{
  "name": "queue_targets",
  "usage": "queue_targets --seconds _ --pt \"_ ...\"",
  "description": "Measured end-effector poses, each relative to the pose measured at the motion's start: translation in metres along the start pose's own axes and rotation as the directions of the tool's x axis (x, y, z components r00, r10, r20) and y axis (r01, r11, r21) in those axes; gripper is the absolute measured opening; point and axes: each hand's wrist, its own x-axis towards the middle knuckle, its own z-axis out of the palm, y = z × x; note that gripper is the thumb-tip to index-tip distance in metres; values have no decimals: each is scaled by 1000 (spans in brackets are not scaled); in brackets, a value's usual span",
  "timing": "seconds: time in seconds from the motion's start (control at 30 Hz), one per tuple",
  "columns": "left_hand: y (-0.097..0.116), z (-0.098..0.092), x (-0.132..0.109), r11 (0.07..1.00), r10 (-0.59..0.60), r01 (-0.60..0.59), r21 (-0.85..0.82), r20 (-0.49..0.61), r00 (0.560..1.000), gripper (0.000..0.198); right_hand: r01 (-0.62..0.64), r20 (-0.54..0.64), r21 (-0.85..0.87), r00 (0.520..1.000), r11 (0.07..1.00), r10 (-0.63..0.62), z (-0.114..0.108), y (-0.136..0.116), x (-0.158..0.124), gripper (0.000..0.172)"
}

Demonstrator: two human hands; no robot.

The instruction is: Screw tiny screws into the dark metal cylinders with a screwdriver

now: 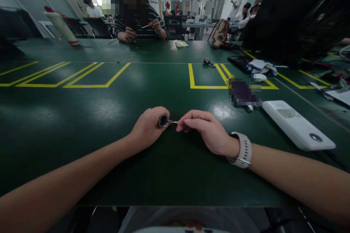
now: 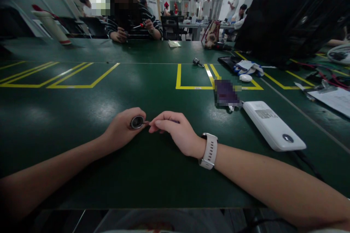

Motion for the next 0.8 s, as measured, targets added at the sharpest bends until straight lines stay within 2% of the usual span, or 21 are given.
queue_targets --seconds 0.07,0.17,0.23,0.3,0.37,0.5,0.67,0.8 --pt "0 0 0 1000 6 -6 6 1 1000 11 0 -27 40 1000 999 1 1 1 0 16" --pt "1 0 -1 999 28 -28 15 -10 1000 10 58 -57 -90 996 994 -63 5 -4 -4 14" --pt "1 -1 -1 999 40 -40 18 -25 999 9 56 -51 -125 997 991 -63 8 -7 -6 14" --pt "1 -1 -2 999 41 -40 16 -47 998 11 21 -46 -33 999 999 -23 9 -7 -6 14" --pt "1 -2 -2 999 41 -40 7 -78 996 11 -38 -52 127 998 991 45 8 -4 -4 15" --pt "0 -1 -3 998 57 -60 -21 -124 991 13 -143 -33 358 986 923 166 4 1 1 16" --pt "-1 1 -2 992 80 -93 -83 -149 986 17 -199 -17 437 973 877 229 2 -1 4 19" --pt "-1 1 -1 995 68 -78 -63 -152 986 15 -114 -99 380 982 918 162 5 -1 1 16"
